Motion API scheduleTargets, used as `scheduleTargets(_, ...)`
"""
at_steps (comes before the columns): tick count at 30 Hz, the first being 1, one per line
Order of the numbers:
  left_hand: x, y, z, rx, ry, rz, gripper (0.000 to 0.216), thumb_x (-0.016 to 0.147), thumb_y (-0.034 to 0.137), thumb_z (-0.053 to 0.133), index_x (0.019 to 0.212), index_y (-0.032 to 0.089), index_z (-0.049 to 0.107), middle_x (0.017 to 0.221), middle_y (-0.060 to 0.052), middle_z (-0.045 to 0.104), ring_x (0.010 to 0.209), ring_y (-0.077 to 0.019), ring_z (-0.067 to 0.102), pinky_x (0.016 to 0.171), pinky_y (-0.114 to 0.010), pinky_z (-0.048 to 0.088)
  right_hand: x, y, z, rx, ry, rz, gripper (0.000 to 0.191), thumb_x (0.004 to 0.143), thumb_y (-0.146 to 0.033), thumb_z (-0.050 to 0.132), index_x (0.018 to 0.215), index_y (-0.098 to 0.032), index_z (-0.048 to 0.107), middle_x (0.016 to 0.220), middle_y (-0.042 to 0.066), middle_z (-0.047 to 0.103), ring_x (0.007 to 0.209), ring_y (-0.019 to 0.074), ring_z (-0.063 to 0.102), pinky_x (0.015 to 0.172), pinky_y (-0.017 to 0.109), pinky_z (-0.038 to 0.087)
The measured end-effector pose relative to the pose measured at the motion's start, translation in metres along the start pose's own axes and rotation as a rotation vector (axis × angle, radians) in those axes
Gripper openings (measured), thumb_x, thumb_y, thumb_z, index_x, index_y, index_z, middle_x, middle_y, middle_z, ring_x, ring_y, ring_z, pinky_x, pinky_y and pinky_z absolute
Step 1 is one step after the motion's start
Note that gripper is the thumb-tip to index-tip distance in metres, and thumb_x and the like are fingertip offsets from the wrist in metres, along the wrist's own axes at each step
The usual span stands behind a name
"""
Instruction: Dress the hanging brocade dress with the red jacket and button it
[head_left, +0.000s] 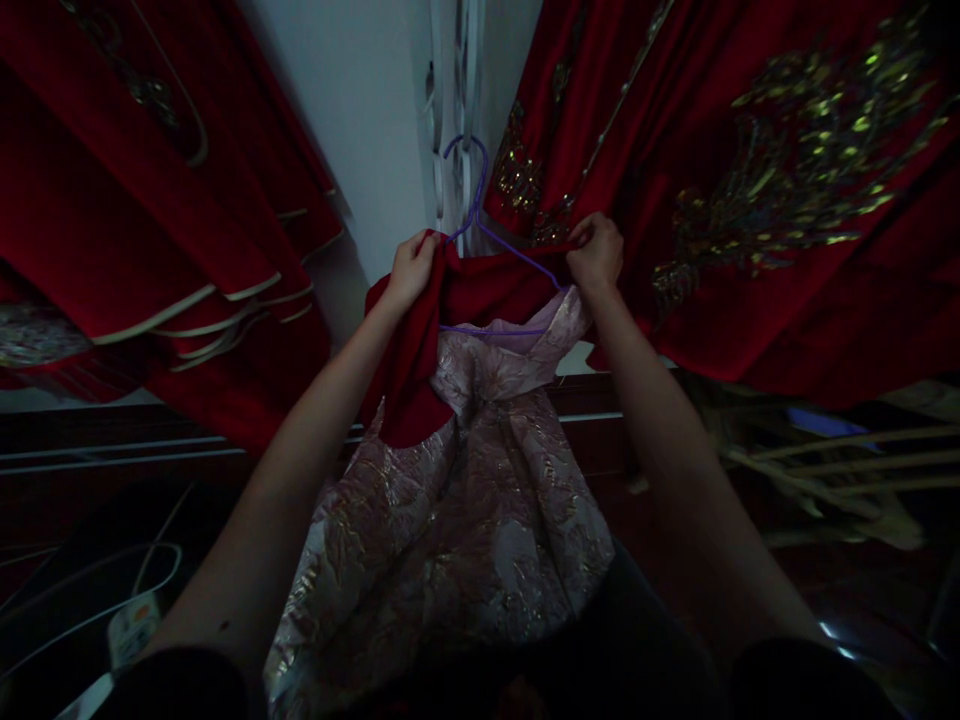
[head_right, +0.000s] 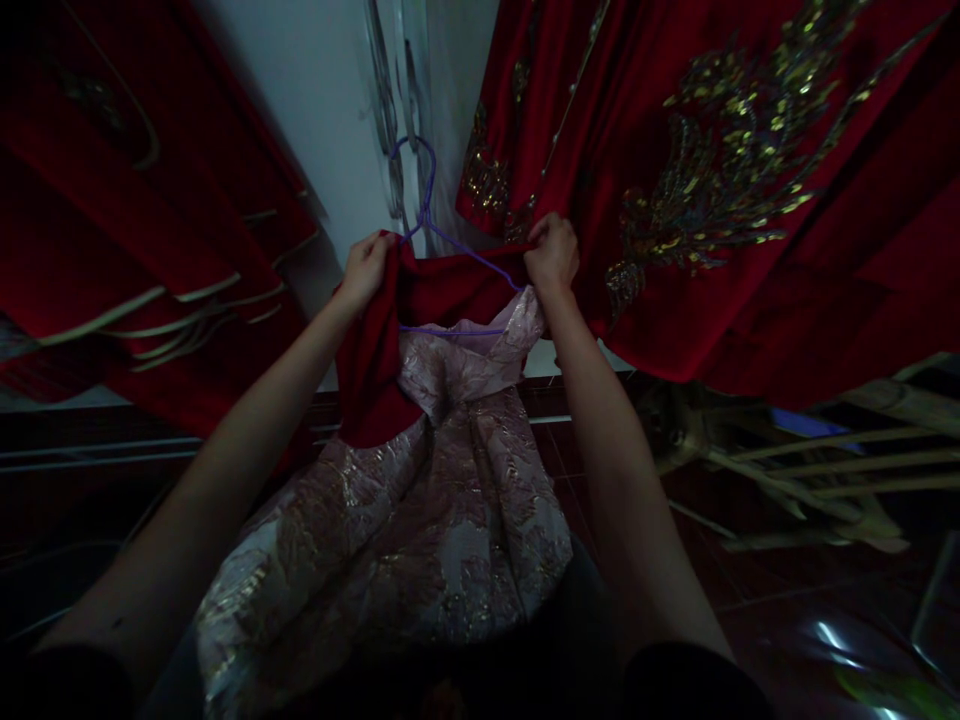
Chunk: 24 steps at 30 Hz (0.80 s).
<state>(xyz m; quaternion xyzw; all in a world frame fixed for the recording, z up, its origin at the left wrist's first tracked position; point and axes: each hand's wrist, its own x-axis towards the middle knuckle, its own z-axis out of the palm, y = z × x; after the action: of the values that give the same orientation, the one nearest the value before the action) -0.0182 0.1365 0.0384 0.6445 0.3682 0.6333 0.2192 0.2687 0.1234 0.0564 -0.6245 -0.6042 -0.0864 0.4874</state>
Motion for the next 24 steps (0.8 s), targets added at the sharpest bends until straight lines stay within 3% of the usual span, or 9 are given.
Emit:
scheduleTargets(3, -0.001, -0.004, 0.003, -0.011, 0.014, -0.002, 0.042, 0.086, 0.051, 0.052, 0.059, 0.020, 0.044, 0.057, 0.002, 0.041, 0.063, -0.0140, 0.049, 0.065, -0.026, 0.044, 0.002, 0.038, -0.027, 0.088, 0.028, 0.059, 0.019, 0.073, -0.007, 0.050, 0.086, -0.020, 0.052, 0.089, 0.008, 0.062, 0.075, 0.0159, 0.052, 0.071, 0.031, 0.040)
scheduleTargets(6, -0.004, -0.004, 0.003, -0.002, 0.030, 0.000, 0.041, 0.086, 0.051, 0.052, 0.060, 0.020, 0.045, 0.059, 0.002, 0.044, 0.066, -0.0145, 0.051, 0.070, -0.027, 0.045, -0.005, 0.061, -0.056, 0.134, 0.071, 0.061, 0.013, 0.075, -0.015, 0.052, 0.086, -0.020, 0.058, 0.088, 0.010, 0.064, 0.078, 0.0209, 0.057, 0.074, 0.037, 0.042)
scheduleTargets(9, -0.017, 0.002, 0.001, 0.030, 0.065, 0.003, 0.039, 0.085, 0.052, 0.053, 0.063, 0.020, 0.048, 0.062, 0.001, 0.048, 0.072, -0.0156, 0.054, 0.075, -0.028, 0.046, -0.025, 0.056, -0.081, 0.141, 0.065, 0.014, 0.016, 0.072, -0.020, 0.057, 0.086, -0.024, 0.064, 0.087, 0.009, 0.066, 0.077, 0.0240, 0.060, 0.073, 0.041, 0.044)
scheduleTargets(13, -0.042, 0.013, 0.000, 0.082, 0.143, -0.010, 0.035, 0.088, 0.051, 0.050, 0.073, 0.020, 0.052, 0.071, 0.000, 0.055, 0.085, -0.0172, 0.059, 0.080, -0.028, 0.045, -0.065, 0.023, -0.093, 0.294, 0.027, 0.064, 0.013, 0.069, -0.025, 0.064, 0.079, -0.023, 0.056, 0.072, 0.004, 0.058, 0.062, 0.0170, 0.051, 0.060, 0.033, 0.039)
scheduleTargets(15, -0.053, 0.016, 0.001, 0.100, 0.167, -0.014, 0.033, 0.089, 0.050, 0.048, 0.077, 0.020, 0.053, 0.076, -0.002, 0.058, 0.091, -0.0178, 0.059, 0.083, -0.028, 0.044, -0.085, 0.005, -0.083, 0.408, -0.064, 0.136, 0.020, 0.071, -0.033, 0.065, 0.077, -0.024, 0.048, 0.063, -0.002, 0.046, 0.054, 0.0135, 0.040, 0.053, 0.030, 0.031)
scheduleTargets(17, -0.060, 0.017, 0.004, 0.119, 0.191, -0.005, 0.033, 0.091, 0.049, 0.045, 0.080, 0.020, 0.054, 0.081, -0.003, 0.059, 0.095, -0.0186, 0.059, 0.086, -0.029, 0.044, -0.102, -0.011, -0.061, 0.457, -0.170, 0.149, 0.021, 0.071, -0.033, 0.063, 0.074, -0.024, 0.044, 0.062, -0.004, 0.042, 0.054, 0.0124, 0.037, 0.054, 0.028, 0.031)
scheduleTargets(20, -0.064, 0.012, 0.010, 0.144, 0.251, 0.014, 0.032, 0.092, 0.048, 0.043, 0.082, 0.020, 0.055, 0.086, -0.006, 0.060, 0.102, -0.0204, 0.057, 0.090, -0.033, 0.042, -0.120, -0.039, -0.014, 0.578, -0.327, 0.095, 0.015, 0.067, -0.019, 0.055, 0.072, -0.022, 0.041, 0.066, -0.004, 0.043, 0.061, 0.0123, 0.041, 0.062, 0.027, 0.035)
scheduleTargets(24, -0.060, 0.005, 0.013, 0.138, 0.326, 0.004, 0.031, 0.092, 0.048, 0.042, 0.085, 0.020, 0.054, 0.093, -0.008, 0.060, 0.109, -0.0221, 0.053, 0.093, -0.037, 0.041, -0.136, -0.084, 0.038, 0.703, -0.561, -0.031, 0.016, 0.065, -0.017, 0.051, 0.074, -0.022, 0.039, 0.069, -0.005, 0.042, 0.065, 0.0123, 0.041, 0.066, 0.026, 0.035)
